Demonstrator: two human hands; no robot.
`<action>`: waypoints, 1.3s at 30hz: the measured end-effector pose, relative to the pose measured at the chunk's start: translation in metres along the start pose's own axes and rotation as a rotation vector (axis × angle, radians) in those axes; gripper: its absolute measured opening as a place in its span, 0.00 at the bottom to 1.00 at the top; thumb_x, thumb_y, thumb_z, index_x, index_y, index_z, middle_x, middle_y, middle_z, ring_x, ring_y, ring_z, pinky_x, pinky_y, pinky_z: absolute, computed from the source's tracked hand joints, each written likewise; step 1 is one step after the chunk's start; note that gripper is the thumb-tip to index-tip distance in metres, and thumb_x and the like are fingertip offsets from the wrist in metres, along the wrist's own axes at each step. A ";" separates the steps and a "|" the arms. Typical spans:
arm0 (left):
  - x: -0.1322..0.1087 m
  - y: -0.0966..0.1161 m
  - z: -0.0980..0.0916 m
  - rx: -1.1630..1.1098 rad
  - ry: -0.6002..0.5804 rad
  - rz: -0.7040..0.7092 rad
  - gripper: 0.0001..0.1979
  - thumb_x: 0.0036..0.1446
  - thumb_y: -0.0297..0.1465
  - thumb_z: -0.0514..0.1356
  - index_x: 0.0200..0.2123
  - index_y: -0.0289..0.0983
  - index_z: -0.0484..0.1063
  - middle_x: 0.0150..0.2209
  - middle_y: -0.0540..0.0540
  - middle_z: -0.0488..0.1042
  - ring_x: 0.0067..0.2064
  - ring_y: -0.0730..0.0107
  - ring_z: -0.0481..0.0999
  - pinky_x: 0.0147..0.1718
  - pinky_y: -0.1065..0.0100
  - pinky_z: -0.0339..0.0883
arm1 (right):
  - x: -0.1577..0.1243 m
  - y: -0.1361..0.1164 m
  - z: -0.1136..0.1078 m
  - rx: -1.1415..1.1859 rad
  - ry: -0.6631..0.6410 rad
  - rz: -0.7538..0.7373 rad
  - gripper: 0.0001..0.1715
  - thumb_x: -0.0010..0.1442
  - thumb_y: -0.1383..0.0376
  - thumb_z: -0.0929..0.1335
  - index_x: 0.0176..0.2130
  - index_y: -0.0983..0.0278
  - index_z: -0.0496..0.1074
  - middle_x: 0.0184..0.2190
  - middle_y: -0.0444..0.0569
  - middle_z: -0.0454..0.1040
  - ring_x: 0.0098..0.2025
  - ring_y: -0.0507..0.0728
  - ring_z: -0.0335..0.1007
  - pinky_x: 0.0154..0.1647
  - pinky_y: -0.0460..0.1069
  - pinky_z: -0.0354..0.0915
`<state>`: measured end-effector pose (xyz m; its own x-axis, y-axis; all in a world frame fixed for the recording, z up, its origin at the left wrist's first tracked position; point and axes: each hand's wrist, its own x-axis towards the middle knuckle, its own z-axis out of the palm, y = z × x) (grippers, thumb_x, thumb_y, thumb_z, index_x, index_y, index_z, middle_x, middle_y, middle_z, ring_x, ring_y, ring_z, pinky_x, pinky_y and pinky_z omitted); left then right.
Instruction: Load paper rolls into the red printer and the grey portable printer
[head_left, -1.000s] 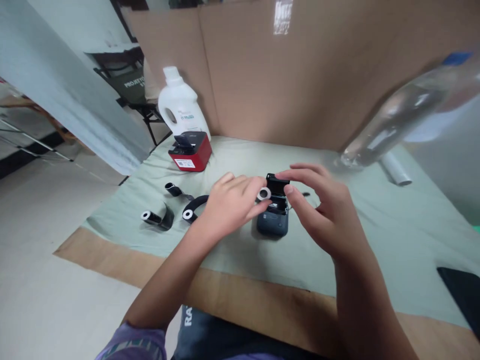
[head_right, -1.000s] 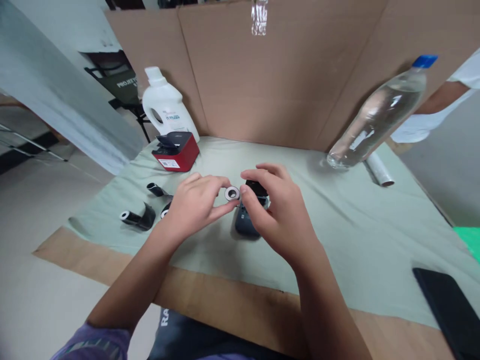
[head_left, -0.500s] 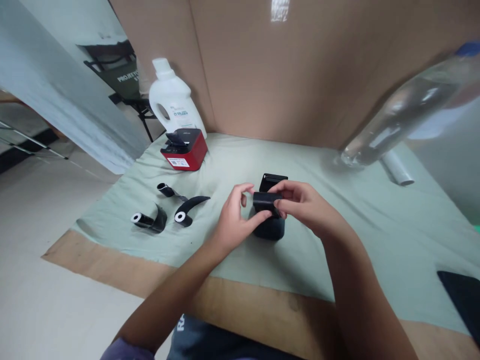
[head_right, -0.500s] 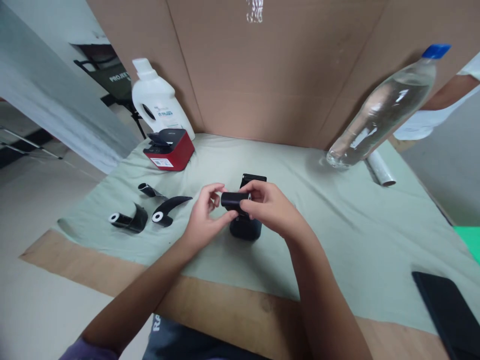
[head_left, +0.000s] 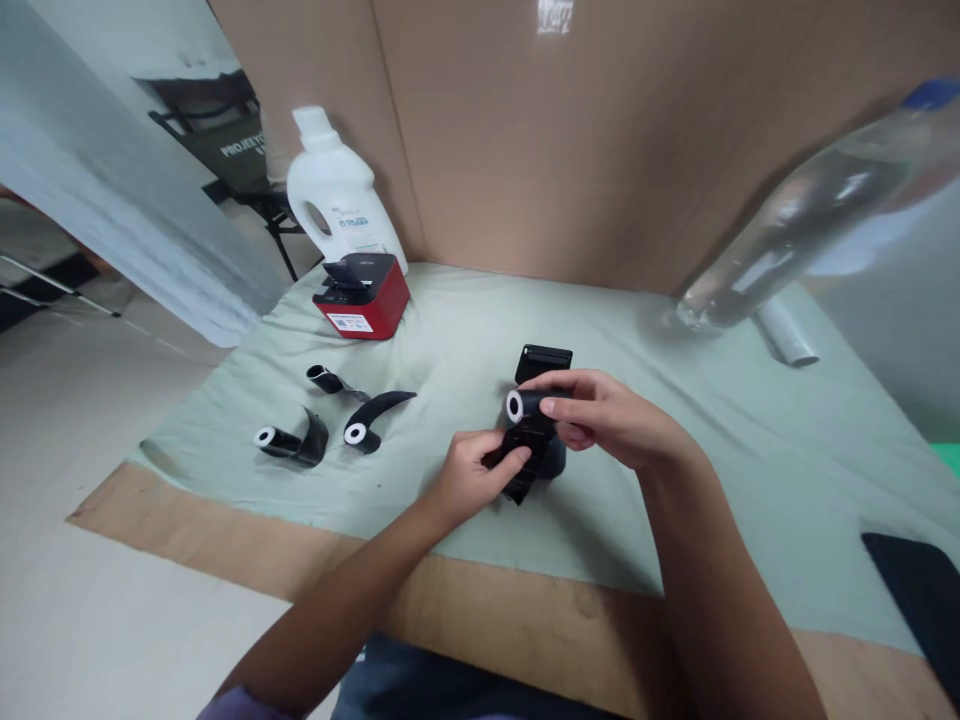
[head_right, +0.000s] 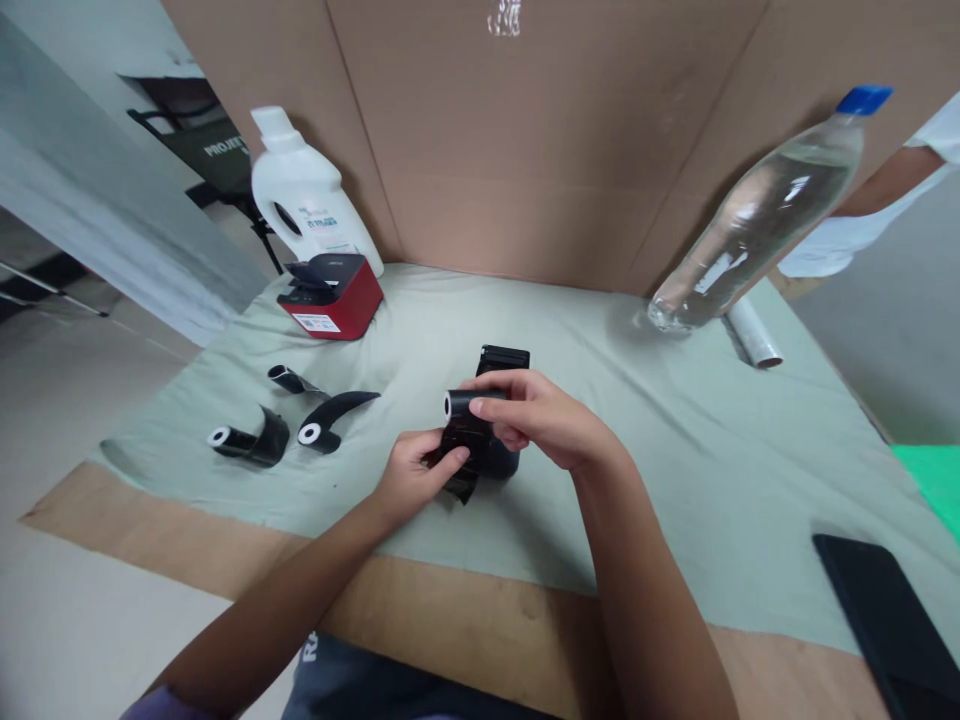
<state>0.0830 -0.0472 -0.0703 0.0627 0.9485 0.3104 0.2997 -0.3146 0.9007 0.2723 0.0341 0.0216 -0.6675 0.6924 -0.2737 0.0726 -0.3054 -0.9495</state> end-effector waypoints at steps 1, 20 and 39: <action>-0.001 0.000 0.002 -0.017 -0.002 -0.026 0.20 0.62 0.38 0.63 0.21 0.36 0.64 0.20 0.54 0.57 0.23 0.77 0.56 0.23 0.72 0.52 | 0.000 0.001 -0.002 -0.036 0.015 -0.021 0.24 0.55 0.55 0.77 0.47 0.65 0.78 0.19 0.37 0.60 0.21 0.47 0.52 0.22 0.45 0.49; -0.010 0.009 0.009 0.078 -0.297 -0.116 0.13 0.61 0.36 0.61 0.44 0.39 0.83 0.20 0.53 0.66 0.22 0.75 0.59 0.27 0.70 0.58 | 0.028 0.027 -0.014 -0.982 0.340 -0.041 0.14 0.66 0.63 0.65 0.39 0.64 0.81 0.39 0.53 0.82 0.38 0.59 0.75 0.38 0.50 0.62; -0.011 0.000 0.022 -0.185 -0.470 -0.509 0.12 0.60 0.34 0.62 0.45 0.36 0.79 0.29 0.46 0.82 0.30 0.69 0.78 0.30 0.70 0.66 | 0.044 0.057 0.000 -1.272 0.753 -0.170 0.10 0.66 0.64 0.64 0.46 0.63 0.71 0.42 0.57 0.74 0.47 0.66 0.66 0.44 0.56 0.65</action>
<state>0.1032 -0.0571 -0.0804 0.3737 0.8816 -0.2882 0.2375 0.2094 0.9486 0.2471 0.0475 -0.0451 -0.2322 0.9486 0.2148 0.8828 0.2983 -0.3628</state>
